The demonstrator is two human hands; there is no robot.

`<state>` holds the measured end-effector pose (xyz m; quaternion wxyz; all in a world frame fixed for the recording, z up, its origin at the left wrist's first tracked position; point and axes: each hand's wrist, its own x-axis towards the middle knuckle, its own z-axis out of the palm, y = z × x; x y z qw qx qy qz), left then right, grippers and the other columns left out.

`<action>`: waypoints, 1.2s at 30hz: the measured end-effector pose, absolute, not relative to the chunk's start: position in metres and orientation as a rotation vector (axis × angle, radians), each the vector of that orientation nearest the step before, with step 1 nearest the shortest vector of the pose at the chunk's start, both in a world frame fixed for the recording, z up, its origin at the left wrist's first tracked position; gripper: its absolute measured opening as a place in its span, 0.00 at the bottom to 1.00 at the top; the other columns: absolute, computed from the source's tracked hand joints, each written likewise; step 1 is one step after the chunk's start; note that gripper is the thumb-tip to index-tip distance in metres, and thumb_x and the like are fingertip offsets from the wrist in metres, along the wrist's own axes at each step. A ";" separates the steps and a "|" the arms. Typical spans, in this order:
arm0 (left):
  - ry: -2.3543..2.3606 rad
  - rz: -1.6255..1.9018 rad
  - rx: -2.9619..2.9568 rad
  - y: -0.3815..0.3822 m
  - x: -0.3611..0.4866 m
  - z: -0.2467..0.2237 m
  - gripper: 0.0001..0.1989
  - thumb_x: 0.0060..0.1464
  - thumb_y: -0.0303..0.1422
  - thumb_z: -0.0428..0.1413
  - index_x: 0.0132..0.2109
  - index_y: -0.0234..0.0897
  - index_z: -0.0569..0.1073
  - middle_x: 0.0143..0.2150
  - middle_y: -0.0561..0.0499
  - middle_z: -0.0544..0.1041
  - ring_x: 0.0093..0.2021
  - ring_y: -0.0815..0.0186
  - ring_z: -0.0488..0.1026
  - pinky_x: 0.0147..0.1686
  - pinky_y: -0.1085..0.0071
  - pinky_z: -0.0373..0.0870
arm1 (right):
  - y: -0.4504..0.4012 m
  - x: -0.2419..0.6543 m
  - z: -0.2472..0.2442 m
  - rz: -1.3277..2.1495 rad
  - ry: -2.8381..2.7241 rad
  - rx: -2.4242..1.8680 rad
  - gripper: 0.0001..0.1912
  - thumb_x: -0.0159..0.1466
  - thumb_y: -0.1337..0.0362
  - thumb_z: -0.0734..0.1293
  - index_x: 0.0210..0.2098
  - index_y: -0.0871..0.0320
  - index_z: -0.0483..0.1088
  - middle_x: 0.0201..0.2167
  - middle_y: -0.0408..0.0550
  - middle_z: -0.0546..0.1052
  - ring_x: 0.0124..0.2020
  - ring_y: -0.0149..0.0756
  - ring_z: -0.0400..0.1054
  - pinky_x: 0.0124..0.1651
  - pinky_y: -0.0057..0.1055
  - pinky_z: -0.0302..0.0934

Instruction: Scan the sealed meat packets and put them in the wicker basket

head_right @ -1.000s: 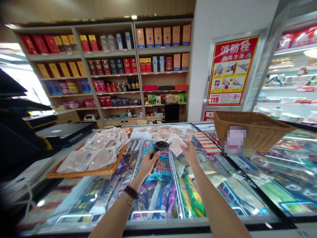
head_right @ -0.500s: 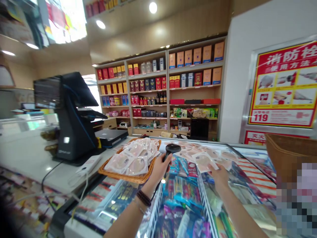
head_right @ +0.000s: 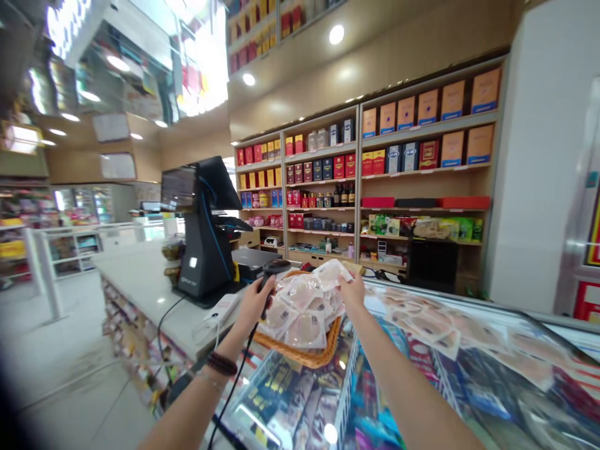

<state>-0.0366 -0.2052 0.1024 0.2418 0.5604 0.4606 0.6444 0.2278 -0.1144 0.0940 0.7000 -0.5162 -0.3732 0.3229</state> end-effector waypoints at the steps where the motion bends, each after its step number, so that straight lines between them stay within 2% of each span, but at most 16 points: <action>1: 1.296 1.787 1.517 -0.206 -0.051 0.104 0.36 0.52 0.73 0.61 0.30 0.41 0.72 0.24 0.53 0.73 0.18 0.70 0.66 0.20 0.72 0.60 | -0.110 0.210 0.099 0.726 -0.869 -1.167 0.17 0.59 0.68 0.79 0.47 0.54 0.78 0.33 0.43 0.84 0.29 0.39 0.81 0.35 0.31 0.79; 6: 1.448 1.838 1.472 -0.213 -0.104 0.102 0.37 0.51 0.74 0.61 0.27 0.43 0.69 0.20 0.53 0.70 0.18 0.68 0.65 0.20 0.71 0.60 | -0.094 0.144 0.106 0.722 -1.115 -1.262 0.13 0.64 0.72 0.75 0.48 0.56 0.81 0.36 0.46 0.87 0.28 0.38 0.82 0.36 0.31 0.77; 11: 1.500 1.853 1.463 -0.219 -0.121 0.094 0.37 0.52 0.73 0.60 0.26 0.43 0.70 0.19 0.53 0.70 0.17 0.68 0.66 0.21 0.71 0.61 | -0.088 0.119 0.092 0.820 -1.176 -1.254 0.13 0.61 0.71 0.76 0.46 0.55 0.83 0.36 0.48 0.88 0.37 0.45 0.88 0.44 0.35 0.81; 16: 1.440 1.802 1.460 -0.222 -0.105 0.091 0.38 0.50 0.75 0.61 0.26 0.43 0.70 0.18 0.54 0.68 0.17 0.68 0.65 0.20 0.71 0.61 | -0.092 0.140 0.079 0.920 -1.074 -1.047 0.08 0.60 0.70 0.79 0.39 0.55 0.82 0.36 0.49 0.88 0.31 0.42 0.87 0.41 0.35 0.84; 20: 1.359 1.792 1.497 -0.222 -0.075 0.094 0.38 0.50 0.74 0.63 0.27 0.42 0.70 0.20 0.53 0.71 0.18 0.68 0.67 0.21 0.72 0.62 | -0.098 0.186 0.082 0.876 -1.022 -0.989 0.08 0.59 0.69 0.81 0.33 0.54 0.79 0.32 0.47 0.87 0.29 0.41 0.85 0.39 0.35 0.85; 28: 1.058 1.648 1.557 -0.220 0.031 0.108 0.37 0.50 0.72 0.64 0.29 0.41 0.72 0.24 0.53 0.73 0.20 0.70 0.67 0.19 0.74 0.61 | -0.139 0.341 0.087 0.682 -0.874 -1.079 0.08 0.61 0.72 0.78 0.32 0.53 0.80 0.31 0.48 0.88 0.35 0.43 0.87 0.45 0.38 0.87; 36: 0.805 1.428 1.499 -0.224 0.162 0.079 0.39 0.49 0.75 0.65 0.30 0.40 0.73 0.23 0.54 0.72 0.17 0.72 0.65 0.18 0.74 0.60 | -0.198 0.501 0.044 0.409 -0.718 -1.368 0.10 0.62 0.68 0.77 0.27 0.51 0.76 0.25 0.47 0.84 0.34 0.43 0.85 0.41 0.35 0.84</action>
